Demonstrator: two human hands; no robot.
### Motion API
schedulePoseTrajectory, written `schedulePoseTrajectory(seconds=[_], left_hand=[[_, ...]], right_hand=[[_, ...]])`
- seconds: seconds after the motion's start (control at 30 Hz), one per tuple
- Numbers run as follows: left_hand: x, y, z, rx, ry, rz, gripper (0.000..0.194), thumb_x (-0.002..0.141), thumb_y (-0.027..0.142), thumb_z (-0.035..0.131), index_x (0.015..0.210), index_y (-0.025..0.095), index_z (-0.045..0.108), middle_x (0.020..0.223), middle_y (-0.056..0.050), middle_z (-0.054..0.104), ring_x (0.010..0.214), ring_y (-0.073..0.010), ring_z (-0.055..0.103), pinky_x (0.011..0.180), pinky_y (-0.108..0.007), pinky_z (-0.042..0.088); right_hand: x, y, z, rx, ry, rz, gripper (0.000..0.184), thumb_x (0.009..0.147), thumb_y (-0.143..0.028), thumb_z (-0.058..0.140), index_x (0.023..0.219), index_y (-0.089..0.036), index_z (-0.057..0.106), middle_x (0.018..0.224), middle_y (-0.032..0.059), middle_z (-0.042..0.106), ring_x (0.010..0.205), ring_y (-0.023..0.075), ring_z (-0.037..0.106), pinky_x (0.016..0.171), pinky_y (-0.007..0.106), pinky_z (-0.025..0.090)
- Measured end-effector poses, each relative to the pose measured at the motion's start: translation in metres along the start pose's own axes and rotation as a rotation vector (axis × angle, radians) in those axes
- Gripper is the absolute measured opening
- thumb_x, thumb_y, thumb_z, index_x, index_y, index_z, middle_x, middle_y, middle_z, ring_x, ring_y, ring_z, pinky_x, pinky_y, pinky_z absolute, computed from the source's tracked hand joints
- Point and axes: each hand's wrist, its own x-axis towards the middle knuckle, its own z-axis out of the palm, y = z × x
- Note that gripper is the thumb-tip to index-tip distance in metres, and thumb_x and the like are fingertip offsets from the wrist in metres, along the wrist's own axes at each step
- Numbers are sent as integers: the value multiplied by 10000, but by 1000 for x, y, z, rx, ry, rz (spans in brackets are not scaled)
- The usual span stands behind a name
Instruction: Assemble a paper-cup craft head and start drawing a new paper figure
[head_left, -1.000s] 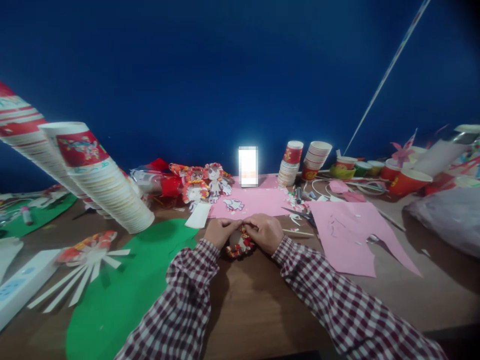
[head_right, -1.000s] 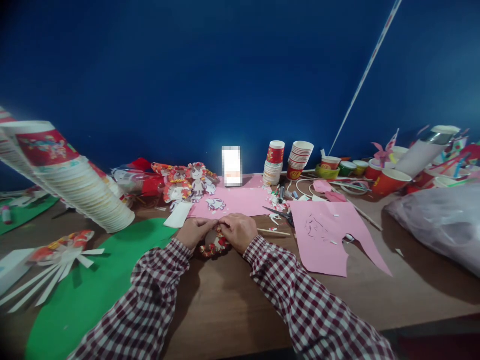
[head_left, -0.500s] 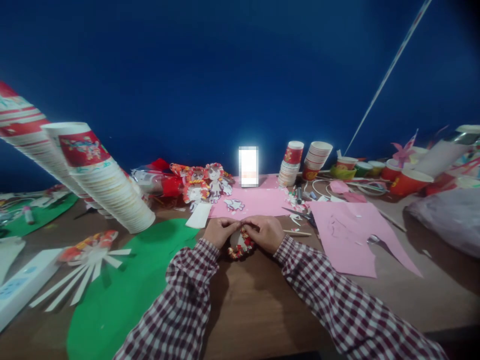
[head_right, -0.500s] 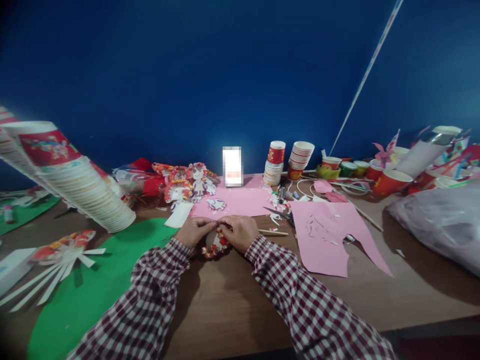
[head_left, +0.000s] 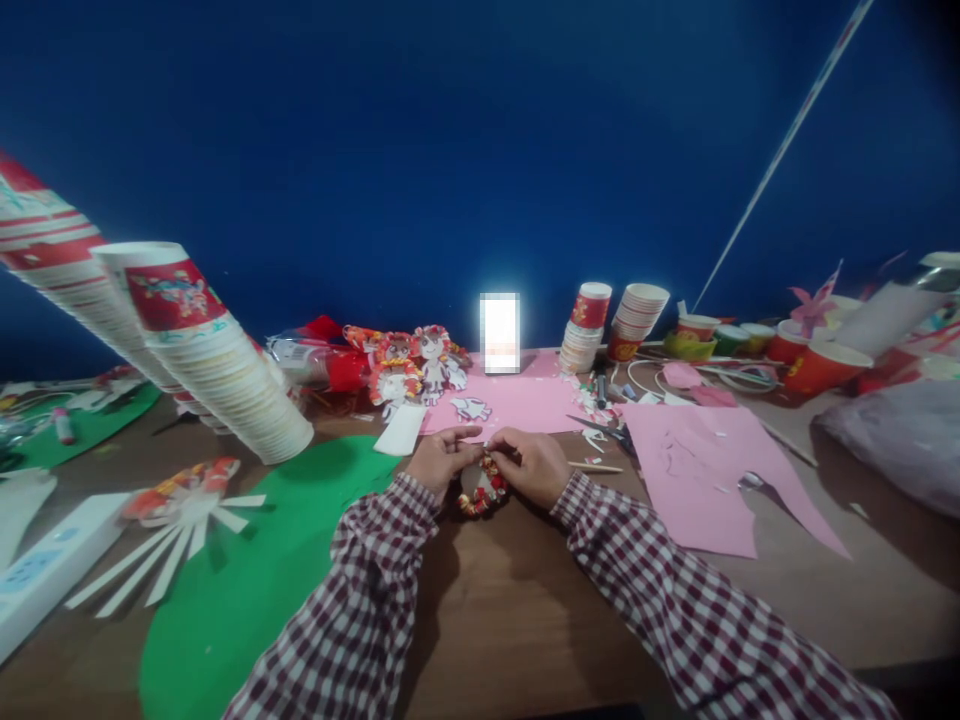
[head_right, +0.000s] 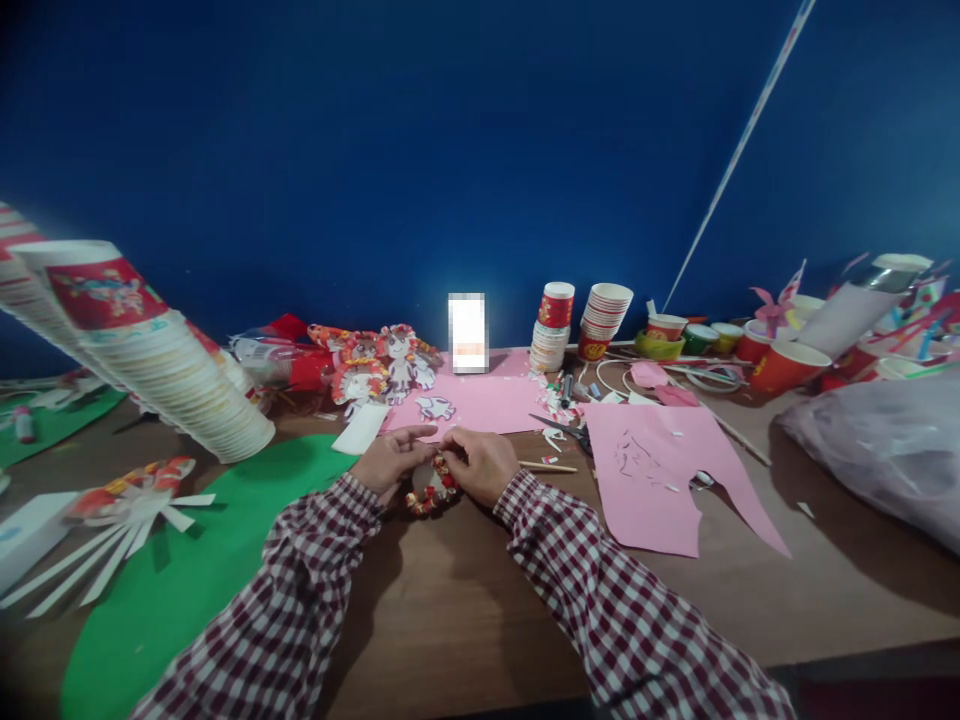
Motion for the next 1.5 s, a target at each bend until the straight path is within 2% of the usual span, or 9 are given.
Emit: schedulePoseTrajectory(seconds=[0.2, 0.7, 0.9, 1.0, 1.1, 1.17, 1.27, 1.4, 1.5], left_hand=[[-5, 10, 1, -72, -34, -106, 527, 554, 183, 739, 1023, 102, 512, 555, 38, 576, 321, 1, 351, 314, -141, 152], [-5, 9, 1, -65, 16, -131, 437, 540, 126, 731, 924, 109, 525, 531, 29, 571, 313, -3, 352, 305, -127, 146], [-2, 14, -1, -108, 106, -69, 503, 542, 135, 738, 988, 107, 508, 599, -3, 605, 407, -54, 489, 343, -135, 280], [-1, 18, -3, -210, 144, 23, 521, 544, 144, 732, 1000, 123, 480, 612, 22, 593, 370, -20, 432, 336, -125, 263], [-1, 20, -3, -296, 162, 82, 530, 545, 184, 730, 995, 143, 451, 497, 94, 497, 293, 16, 269, 312, -116, 171], [-2, 21, -3, -311, 166, 92, 539, 536, 204, 734, 986, 154, 442, 451, 117, 446, 287, 14, 239, 315, -116, 160], [-3, 19, -2, -320, 174, 100, 531, 524, 219, 739, 962, 157, 445, 463, 107, 464, 292, 13, 244, 316, -118, 160], [-1, 13, 1, -308, 171, 93, 479, 533, 214, 733, 927, 143, 472, 575, 56, 547, 308, 17, 297, 313, -123, 174], [1, 9, 3, -294, 189, 96, 456, 513, 181, 738, 901, 129, 504, 668, 3, 596, 424, -31, 466, 356, -132, 279]], right_hand=[[0, -2, -1, 21, -25, -1, 113, 798, -251, 496, 855, -227, 591, 753, -23, 645, 647, 112, 570, 588, 191, 373], [0, -2, 0, 18, -36, -79, 173, 817, -205, 473, 899, -244, 620, 840, -24, 664, 734, 123, 588, 643, 216, 410], [-2, -10, -7, -59, 220, -237, 191, 821, -188, 462, 949, -193, 603, 938, 39, 638, 891, 171, 540, 820, 298, 406], [-3, -13, -10, -16, 290, -284, 197, 812, -158, 461, 946, -200, 598, 916, 40, 635, 876, 171, 538, 815, 308, 417], [-4, -13, -8, 47, 335, -196, 146, 808, -181, 473, 884, -194, 597, 839, 46, 625, 814, 171, 544, 766, 307, 437], [-3, -12, -5, 124, 357, -62, 123, 804, -233, 494, 876, -180, 579, 806, 52, 607, 762, 163, 547, 734, 298, 450], [-2, -11, 0, 326, 303, 145, 236, 780, -328, 539, 955, -169, 533, 816, 53, 595, 725, 154, 559, 675, 280, 474], [1, -12, 7, 739, 122, 240, 267, 794, -373, 521, 979, -181, 509, 945, 62, 601, 812, 165, 582, 661, 268, 490], [4, -11, 11, 968, 84, 271, 245, 802, -375, 513, 945, -176, 519, 895, 51, 619, 791, 159, 584, 690, 276, 482]])
